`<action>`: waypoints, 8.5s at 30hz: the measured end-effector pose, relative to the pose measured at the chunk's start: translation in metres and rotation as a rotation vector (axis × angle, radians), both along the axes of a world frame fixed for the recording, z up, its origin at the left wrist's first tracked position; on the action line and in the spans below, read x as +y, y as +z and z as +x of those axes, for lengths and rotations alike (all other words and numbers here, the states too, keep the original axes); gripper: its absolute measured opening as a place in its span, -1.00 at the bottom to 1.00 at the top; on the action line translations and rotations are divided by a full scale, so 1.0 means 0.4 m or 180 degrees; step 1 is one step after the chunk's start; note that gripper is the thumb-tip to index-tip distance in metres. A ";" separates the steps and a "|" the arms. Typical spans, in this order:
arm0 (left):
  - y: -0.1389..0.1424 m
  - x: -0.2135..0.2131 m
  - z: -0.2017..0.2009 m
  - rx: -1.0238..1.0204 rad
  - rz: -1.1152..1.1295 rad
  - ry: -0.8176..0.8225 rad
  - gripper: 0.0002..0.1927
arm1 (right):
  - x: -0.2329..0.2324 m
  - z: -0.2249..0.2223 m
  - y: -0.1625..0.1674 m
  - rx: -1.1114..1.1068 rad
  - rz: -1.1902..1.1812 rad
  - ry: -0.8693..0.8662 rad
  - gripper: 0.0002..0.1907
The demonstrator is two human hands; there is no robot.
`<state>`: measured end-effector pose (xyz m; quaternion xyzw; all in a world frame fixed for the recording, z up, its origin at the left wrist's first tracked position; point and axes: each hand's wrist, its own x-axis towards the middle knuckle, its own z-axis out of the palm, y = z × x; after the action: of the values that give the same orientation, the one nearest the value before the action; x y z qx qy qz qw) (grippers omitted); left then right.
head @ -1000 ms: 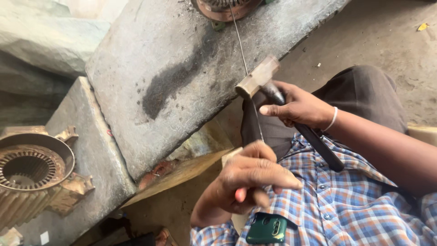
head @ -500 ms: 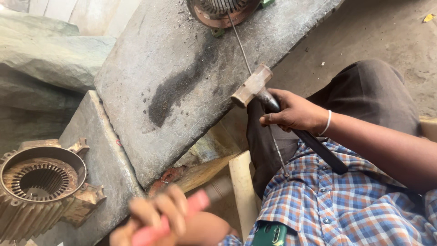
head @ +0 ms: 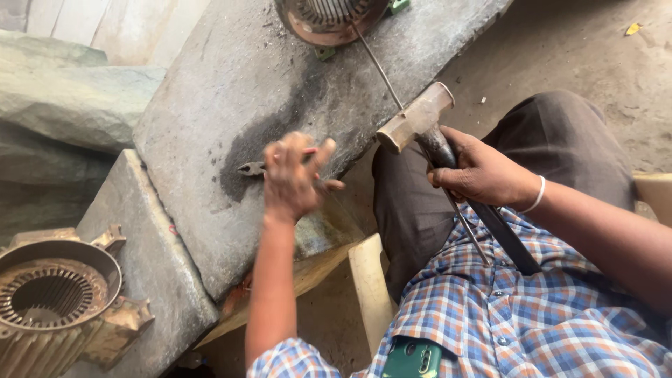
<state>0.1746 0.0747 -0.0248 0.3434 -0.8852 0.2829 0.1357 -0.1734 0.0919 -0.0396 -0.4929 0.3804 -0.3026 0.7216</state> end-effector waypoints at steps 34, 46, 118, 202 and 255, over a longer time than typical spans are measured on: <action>-0.044 0.204 -0.356 0.0819 0.0730 -0.1105 -0.82 | 0.014 0.006 -0.022 -0.0182 -0.0109 -0.0009 -0.47; -0.056 0.122 -0.364 0.1703 0.1113 -0.1304 -0.63 | 0.039 -0.069 0.083 0.1117 -0.1139 -0.0628 -0.73; -0.107 -0.003 -0.418 0.3123 0.0218 -0.1692 -0.52 | 0.279 -0.119 -0.058 0.1967 -0.4840 0.0246 -0.64; -0.192 -0.076 -0.371 0.3072 0.0284 -0.1562 -0.45 | 0.263 -0.093 -0.102 0.1785 -0.5037 -0.0193 -0.79; -0.186 -0.182 -0.347 0.2870 0.0852 -0.0315 -0.70 | 0.125 -0.017 -0.097 0.2860 -0.4248 -0.0452 -0.82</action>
<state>0.0356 0.0020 -0.0992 0.4038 -0.7820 -0.0178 0.4744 -0.1802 0.1417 -0.0784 -0.8691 0.4036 -0.2841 0.0323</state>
